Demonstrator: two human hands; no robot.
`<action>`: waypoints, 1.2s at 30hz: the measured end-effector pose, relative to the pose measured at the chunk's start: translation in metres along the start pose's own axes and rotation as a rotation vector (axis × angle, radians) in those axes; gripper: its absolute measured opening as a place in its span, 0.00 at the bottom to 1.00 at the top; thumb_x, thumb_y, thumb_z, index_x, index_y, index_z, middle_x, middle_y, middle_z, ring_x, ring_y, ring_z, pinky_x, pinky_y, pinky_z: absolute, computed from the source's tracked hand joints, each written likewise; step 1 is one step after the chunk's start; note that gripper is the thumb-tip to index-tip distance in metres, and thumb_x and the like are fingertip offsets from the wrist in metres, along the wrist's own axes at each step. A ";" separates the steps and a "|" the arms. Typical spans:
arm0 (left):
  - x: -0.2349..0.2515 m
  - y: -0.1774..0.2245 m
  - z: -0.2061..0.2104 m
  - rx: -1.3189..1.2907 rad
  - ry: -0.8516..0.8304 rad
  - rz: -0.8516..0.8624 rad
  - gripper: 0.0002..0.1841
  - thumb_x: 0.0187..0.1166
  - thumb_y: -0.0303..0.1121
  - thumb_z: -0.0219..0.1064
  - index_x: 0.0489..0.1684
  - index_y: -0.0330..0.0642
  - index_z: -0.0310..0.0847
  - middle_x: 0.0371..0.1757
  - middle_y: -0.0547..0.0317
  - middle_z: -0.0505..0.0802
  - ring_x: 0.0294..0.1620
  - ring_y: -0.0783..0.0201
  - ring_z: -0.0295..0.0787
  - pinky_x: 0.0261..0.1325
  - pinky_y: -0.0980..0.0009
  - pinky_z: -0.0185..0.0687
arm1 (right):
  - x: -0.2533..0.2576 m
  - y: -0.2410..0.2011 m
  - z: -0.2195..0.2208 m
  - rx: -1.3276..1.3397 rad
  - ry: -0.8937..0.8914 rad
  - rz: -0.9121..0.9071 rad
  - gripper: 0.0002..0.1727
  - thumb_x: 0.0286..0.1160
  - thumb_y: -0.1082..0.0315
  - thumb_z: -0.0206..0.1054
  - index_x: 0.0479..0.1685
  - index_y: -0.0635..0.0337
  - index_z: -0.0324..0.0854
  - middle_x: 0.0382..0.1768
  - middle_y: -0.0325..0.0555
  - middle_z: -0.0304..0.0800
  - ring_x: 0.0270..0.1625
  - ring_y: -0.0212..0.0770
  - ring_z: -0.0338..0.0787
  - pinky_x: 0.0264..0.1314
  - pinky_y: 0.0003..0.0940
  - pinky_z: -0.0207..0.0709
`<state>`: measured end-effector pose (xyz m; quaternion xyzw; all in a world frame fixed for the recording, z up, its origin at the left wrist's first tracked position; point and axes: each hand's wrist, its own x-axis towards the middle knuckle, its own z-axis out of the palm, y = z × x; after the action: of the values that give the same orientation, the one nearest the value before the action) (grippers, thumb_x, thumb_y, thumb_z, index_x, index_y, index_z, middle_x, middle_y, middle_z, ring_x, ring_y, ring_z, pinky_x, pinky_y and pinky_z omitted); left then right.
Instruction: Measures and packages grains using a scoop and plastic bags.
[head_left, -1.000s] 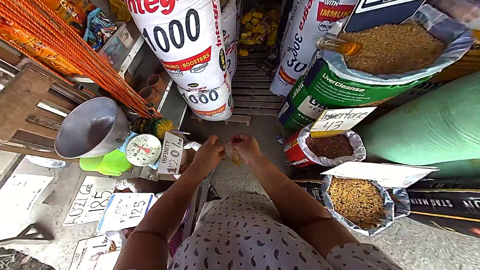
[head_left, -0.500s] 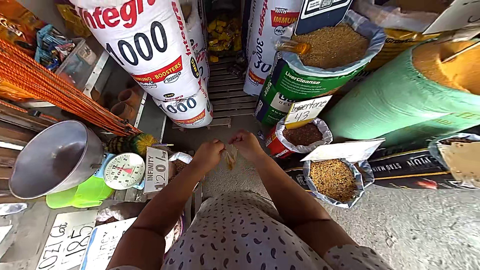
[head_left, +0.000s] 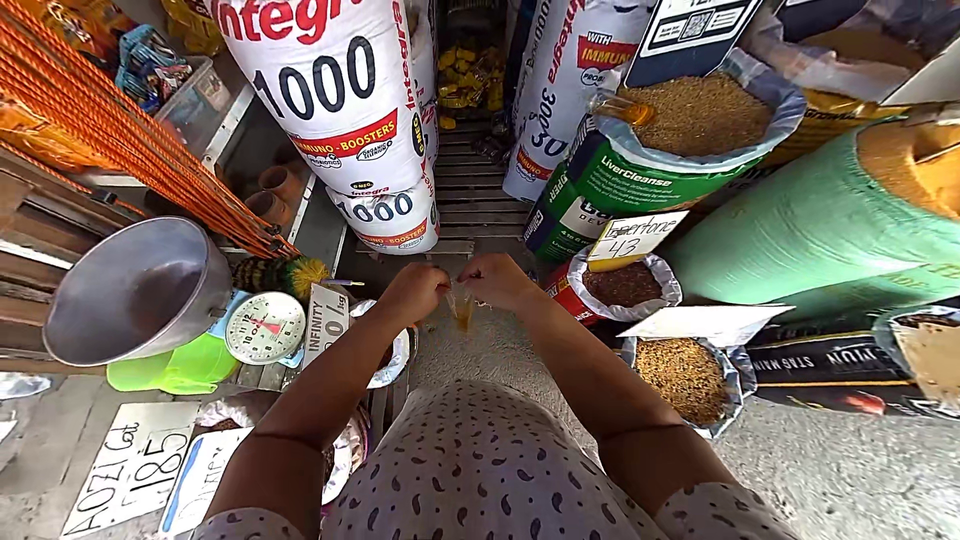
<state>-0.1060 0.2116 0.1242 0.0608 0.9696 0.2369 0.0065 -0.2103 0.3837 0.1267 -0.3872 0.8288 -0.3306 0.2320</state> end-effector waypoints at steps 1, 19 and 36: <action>-0.001 -0.005 0.000 -0.024 0.041 0.020 0.06 0.79 0.26 0.71 0.36 0.37 0.94 0.44 0.47 0.95 0.52 0.51 0.93 0.62 0.52 0.86 | 0.002 -0.001 -0.001 -0.016 -0.011 -0.025 0.11 0.80 0.70 0.65 0.39 0.64 0.93 0.47 0.54 0.92 0.52 0.50 0.90 0.59 0.53 0.82; -0.006 -0.017 -0.054 -0.272 0.025 -0.315 0.15 0.67 0.31 0.84 0.48 0.37 0.92 0.45 0.54 0.97 0.48 0.64 0.94 0.62 0.60 0.88 | 0.034 -0.027 0.021 0.284 0.175 -0.176 0.03 0.71 0.74 0.76 0.39 0.61 0.91 0.35 0.45 0.94 0.38 0.35 0.91 0.49 0.38 0.86; 0.007 0.009 -0.095 -0.096 0.212 -0.025 0.07 0.81 0.31 0.70 0.37 0.41 0.95 0.36 0.57 0.95 0.40 0.66 0.90 0.51 0.60 0.84 | 0.048 -0.025 0.038 0.580 0.199 -0.434 0.10 0.85 0.70 0.63 0.52 0.66 0.88 0.51 0.43 0.92 0.56 0.25 0.88 0.67 0.28 0.80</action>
<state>-0.1161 0.1767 0.2125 0.0232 0.9531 0.2881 -0.0902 -0.2018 0.3193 0.1130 -0.4382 0.6177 -0.6291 0.1750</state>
